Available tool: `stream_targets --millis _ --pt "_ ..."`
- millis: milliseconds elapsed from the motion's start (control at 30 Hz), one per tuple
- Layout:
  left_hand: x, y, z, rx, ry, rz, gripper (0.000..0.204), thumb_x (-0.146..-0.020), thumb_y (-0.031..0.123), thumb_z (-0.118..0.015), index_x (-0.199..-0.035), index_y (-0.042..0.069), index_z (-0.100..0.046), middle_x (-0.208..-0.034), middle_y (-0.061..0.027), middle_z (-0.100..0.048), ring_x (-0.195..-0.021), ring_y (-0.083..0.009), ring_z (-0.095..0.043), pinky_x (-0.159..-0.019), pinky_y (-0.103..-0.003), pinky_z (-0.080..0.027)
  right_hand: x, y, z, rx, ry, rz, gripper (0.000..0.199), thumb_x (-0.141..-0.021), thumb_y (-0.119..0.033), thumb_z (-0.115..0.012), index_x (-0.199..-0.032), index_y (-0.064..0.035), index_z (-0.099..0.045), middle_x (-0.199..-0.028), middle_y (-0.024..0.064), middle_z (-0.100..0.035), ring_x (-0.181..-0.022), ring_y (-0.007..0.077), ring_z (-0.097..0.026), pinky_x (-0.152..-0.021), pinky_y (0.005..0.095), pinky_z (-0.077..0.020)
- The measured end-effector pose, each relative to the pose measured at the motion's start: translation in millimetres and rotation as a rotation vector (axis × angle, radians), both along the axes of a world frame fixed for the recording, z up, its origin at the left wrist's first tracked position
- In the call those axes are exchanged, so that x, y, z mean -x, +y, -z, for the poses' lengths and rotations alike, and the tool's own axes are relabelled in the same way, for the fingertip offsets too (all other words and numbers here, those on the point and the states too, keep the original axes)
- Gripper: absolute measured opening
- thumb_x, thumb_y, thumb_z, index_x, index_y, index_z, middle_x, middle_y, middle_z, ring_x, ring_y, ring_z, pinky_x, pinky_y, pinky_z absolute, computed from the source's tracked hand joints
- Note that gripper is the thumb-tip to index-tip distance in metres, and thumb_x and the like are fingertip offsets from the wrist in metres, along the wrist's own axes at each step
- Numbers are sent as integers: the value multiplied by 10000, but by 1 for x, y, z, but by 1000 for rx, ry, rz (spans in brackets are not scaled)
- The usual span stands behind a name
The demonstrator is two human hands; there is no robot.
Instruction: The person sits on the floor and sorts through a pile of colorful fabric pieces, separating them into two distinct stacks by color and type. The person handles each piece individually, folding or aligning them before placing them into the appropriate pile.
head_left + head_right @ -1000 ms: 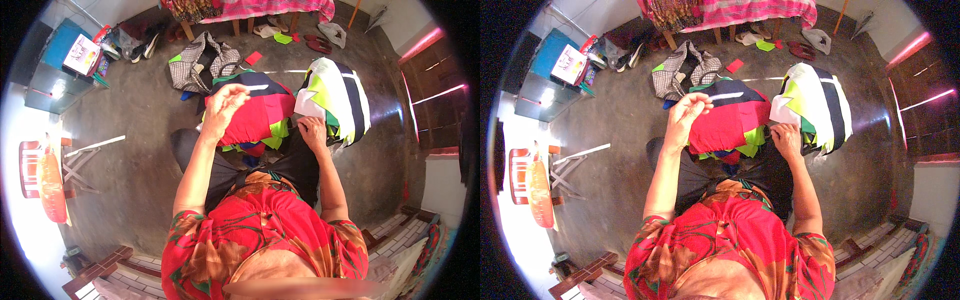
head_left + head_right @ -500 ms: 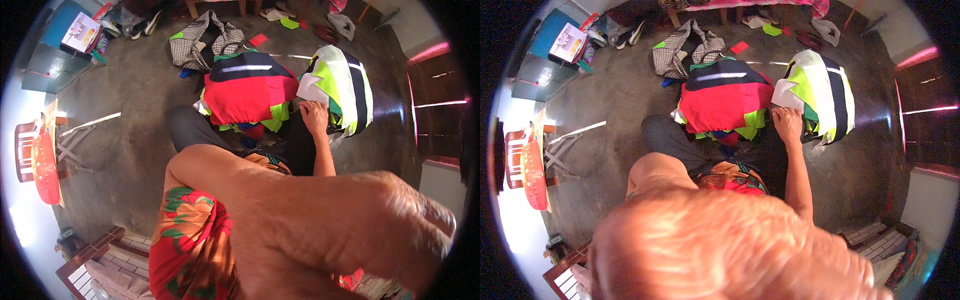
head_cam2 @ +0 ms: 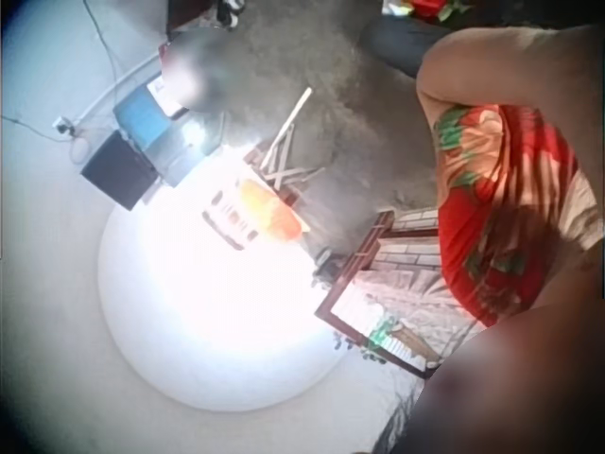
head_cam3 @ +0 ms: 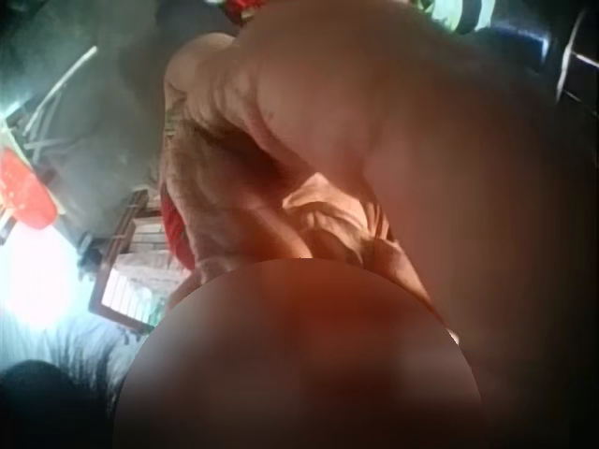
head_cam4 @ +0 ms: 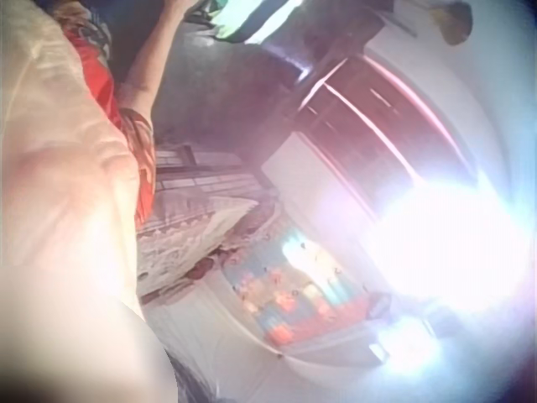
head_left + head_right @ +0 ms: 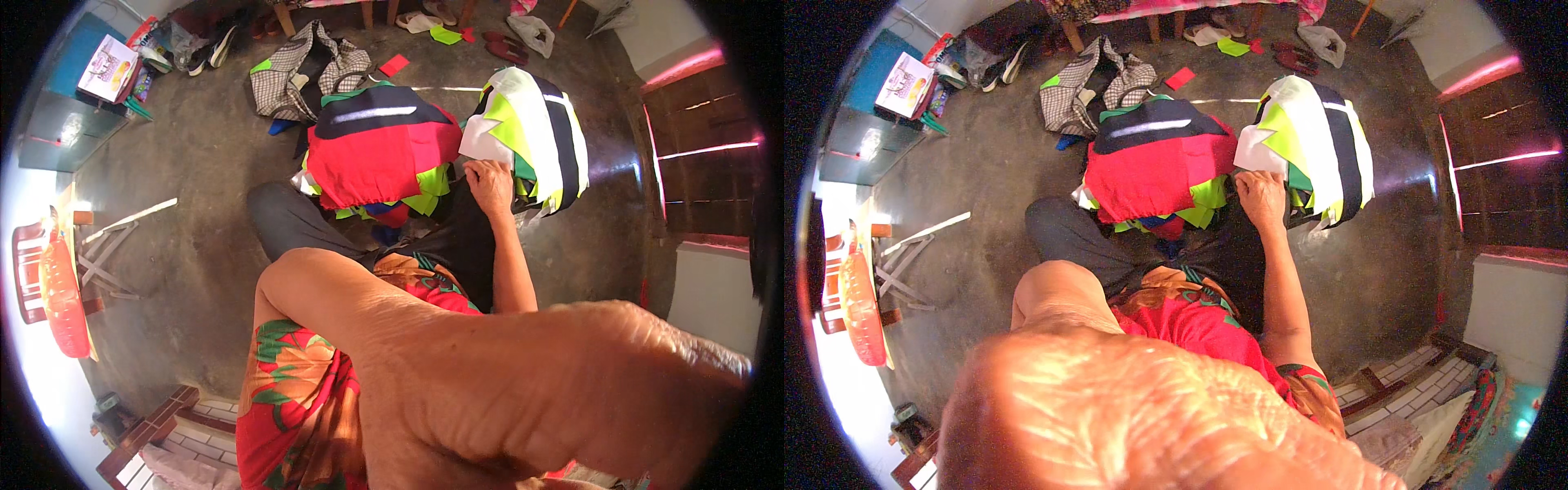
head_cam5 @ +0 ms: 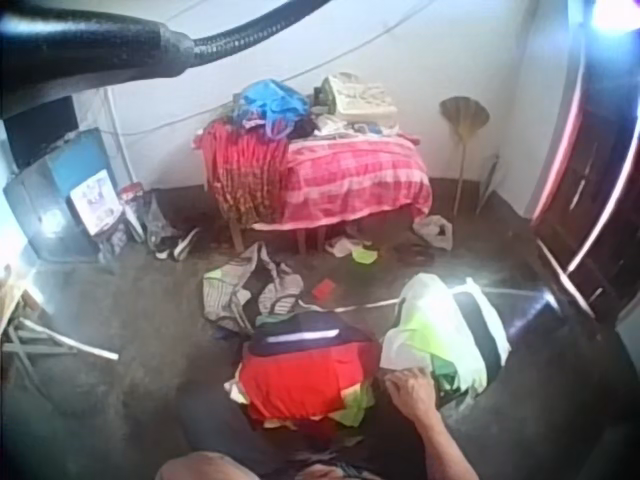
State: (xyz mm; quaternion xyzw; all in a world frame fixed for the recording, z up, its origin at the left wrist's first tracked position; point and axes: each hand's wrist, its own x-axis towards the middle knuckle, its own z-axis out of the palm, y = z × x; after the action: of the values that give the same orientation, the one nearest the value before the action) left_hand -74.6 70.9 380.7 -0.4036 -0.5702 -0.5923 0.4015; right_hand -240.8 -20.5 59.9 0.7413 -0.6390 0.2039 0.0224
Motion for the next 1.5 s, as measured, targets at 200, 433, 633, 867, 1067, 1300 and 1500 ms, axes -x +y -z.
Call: stream_targets --millis 200,433,633,867,1067,1300,1500 --pt "2 2 1 -4 10 14 306 -896 337 -560 -1025 66 -625 -1031 -132 -615 -963 -248 -590 -878 -409 -447 0 -1 0 19 -12 -5 113 -811 -197 -602 -819 -114 -679 -823 33 -680 -837 214 -623 -819 375 -424" --pt "-2 4 0 3 29 19 321 -894 364 -554 -1024 79 -625 -1035 -140 -611 -957 -262 -588 -874 -427 -445 -2 1 -2 20 -6 -3 118 -811 -193 -597 -806 -108 -679 -814 35 -680 -825 216 -624 -805 379 -429" --pt "-5 2 2 5 35 24 334 -893 387 -548 -1023 89 -625 -1039 -147 -607 -952 -274 -587 -871 -443 -444 -3 2 -4 24 -12 -3 118 -808 -191 -596 -804 -107 -679 -819 34 -681 -830 213 -625 -811 378 -432" --pt "-12 1 1 21 37 -7 349 -891 414 -541 -1022 102 -626 -1043 -155 -603 -947 -287 -585 -867 -461 -443 -6 0 -4 1 3 3 126 -810 -208 -595 -825 -114 -679 -833 26 -683 -840 206 -625 -822 372 -427" --pt "-36 -19 4 37 48 -40 363 -890 438 -535 -1021 112 -626 -1047 -162 -600 -942 -299 -584 -864 -477 -442 -2 3 -1 -6 10 10 131 -815 -215 -591 -823 -120 -680 -833 27 -682 -845 210 -622 -826 369 -424" --pt "-51 -29 4 54 10 -61 378 -888 465 -528 -1021 125 -626 -1052 -170 -595 -936 -312 -583 -861 -495 -441 0 2 0 14 -19 8 129 -815 -217 -592 -810 -125 -683 -819 37 -681 -831 214 -623 -814 372 -425" --pt "-59 -33 5 55 -62 -42 391 -887 488 -522 -1020 135 -626 -1055 -176 -592 -931 -324 -581 -858 -511 -440 -3 -1 1 62 -30 -10 131 -814 -212 -594 -782 -121 -682 -781 36 -682 -781 214 -630 -784 362 -421"
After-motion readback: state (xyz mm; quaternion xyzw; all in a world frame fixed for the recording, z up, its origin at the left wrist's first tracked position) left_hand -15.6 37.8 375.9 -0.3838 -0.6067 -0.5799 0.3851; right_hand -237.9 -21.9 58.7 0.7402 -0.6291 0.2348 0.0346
